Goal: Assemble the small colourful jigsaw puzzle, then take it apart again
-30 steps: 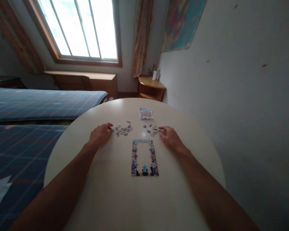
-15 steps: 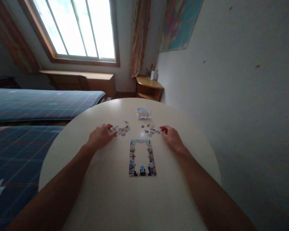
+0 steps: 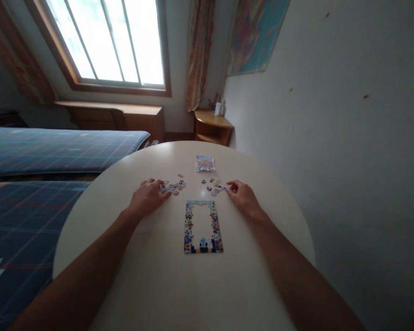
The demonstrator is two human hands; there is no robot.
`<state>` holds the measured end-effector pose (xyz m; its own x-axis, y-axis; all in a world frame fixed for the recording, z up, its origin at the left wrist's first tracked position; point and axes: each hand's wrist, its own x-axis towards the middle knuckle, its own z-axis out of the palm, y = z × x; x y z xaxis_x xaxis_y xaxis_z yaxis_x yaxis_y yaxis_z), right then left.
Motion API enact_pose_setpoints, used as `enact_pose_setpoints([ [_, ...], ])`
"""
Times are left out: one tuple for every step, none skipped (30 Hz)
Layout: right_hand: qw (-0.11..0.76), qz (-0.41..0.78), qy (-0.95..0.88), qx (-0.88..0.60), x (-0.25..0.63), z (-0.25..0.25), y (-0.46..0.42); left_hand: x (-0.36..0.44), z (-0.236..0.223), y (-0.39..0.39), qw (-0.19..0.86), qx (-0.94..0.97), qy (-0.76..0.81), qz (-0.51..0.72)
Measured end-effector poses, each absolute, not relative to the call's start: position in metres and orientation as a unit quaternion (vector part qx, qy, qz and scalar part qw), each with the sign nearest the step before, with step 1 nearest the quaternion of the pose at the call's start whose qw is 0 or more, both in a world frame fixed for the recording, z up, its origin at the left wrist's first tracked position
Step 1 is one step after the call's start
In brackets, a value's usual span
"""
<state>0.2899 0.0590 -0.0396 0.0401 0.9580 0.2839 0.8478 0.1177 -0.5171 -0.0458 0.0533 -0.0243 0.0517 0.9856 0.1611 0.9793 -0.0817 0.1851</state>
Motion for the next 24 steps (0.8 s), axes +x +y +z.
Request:
enact_pose_setpoints([
  [0.295,0.093,-0.688,-0.657,0.290,-0.039,0.059,-0.047,-0.025,0.054,0.013,0.726,0.676,0.125],
  [0.294,0.093,-0.690,-0.654,0.290,-0.039,0.059,-0.049,-0.025,0.055,0.015,0.726,0.676,0.126],
  [0.294,0.094,-0.695,-0.650,0.289,-0.038,0.059,-0.051,-0.026,0.056,0.016,0.726,0.676,0.127],
  [0.293,0.094,-0.700,-0.644,0.288,-0.037,0.058,-0.055,-0.027,0.058,0.017,0.725,0.677,0.127],
  [0.292,0.093,-0.710,-0.634,0.286,-0.036,0.058,-0.058,-0.028,0.060,0.016,0.723,0.679,0.126],
  [0.290,0.093,-0.724,-0.619,0.283,-0.036,0.056,-0.062,-0.029,0.062,0.013,0.720,0.682,0.126],
  [0.286,0.094,-0.742,-0.598,0.281,-0.035,0.055,-0.064,-0.030,0.063,0.009,0.718,0.685,0.125],
  [0.281,0.094,-0.762,-0.576,0.278,-0.035,0.054,-0.066,-0.031,0.064,0.004,0.716,0.687,0.125],
  [0.273,0.094,-0.779,-0.556,0.276,-0.035,0.052,-0.066,-0.032,0.064,0.001,0.714,0.689,0.125],
  [0.265,0.093,-0.792,-0.541,0.274,-0.035,0.051,-0.065,-0.033,0.064,-0.002,0.713,0.690,0.127],
  [0.259,0.091,-0.799,-0.535,0.272,-0.035,0.050,-0.063,-0.034,0.063,-0.005,0.712,0.690,0.128],
  [0.255,0.087,-0.798,-0.539,0.272,-0.036,0.050,-0.060,-0.034,0.062,-0.006,0.712,0.691,0.129],
  [0.252,0.083,-0.793,-0.549,0.273,-0.036,0.050,-0.057,-0.035,0.061,-0.007,0.711,0.691,0.130],
  [0.251,0.078,-0.785,-0.561,0.274,-0.036,0.050,-0.054,-0.035,0.059,-0.007,0.710,0.691,0.131],
  [0.251,0.074,-0.776,-0.573,0.276,-0.036,0.051,-0.050,-0.036,0.058,-0.008,0.710,0.692,0.132],
  [0.252,0.072,-0.768,-0.585,0.278,-0.037,0.052,-0.048,-0.036,0.057,-0.008,0.710,0.691,0.134],
  [0.252,0.070,-0.760,-0.595,0.280,-0.037,0.053,-0.046,-0.037,0.056,-0.009,0.710,0.690,0.137],
  [0.254,0.068,-0.754,-0.601,0.282,-0.038,0.054,-0.045,-0.037,0.056,-0.009,0.711,0.689,0.141],
  [0.257,0.066,-0.750,-0.606,0.284,-0.038,0.055,-0.044,-0.038,0.057,-0.008,0.711,0.688,0.144],
  [0.259,0.065,-0.748,-0.607,0.285,-0.039,0.056,-0.045,-0.038,0.058,-0.005,0.711,0.687,0.147],
  [0.262,0.063,-0.747,-0.608,0.286,-0.040,0.056,-0.046,-0.038,0.059,-0.003,0.711,0.688,0.150],
  [0.263,0.062,-0.747,-0.607,0.286,-0.041,0.056,-0.047,-0.038,0.060,0.000,0.710,0.688,0.151],
  [0.263,0.063,-0.748,-0.606,0.286,-0.042,0.057,-0.049,-0.038,0.061,0.001,0.708,0.690,0.152],
  [0.262,0.065,-0.749,-0.605,0.285,-0.042,0.057,-0.051,-0.037,0.063,0.001,0.706,0.691,0.152],
])
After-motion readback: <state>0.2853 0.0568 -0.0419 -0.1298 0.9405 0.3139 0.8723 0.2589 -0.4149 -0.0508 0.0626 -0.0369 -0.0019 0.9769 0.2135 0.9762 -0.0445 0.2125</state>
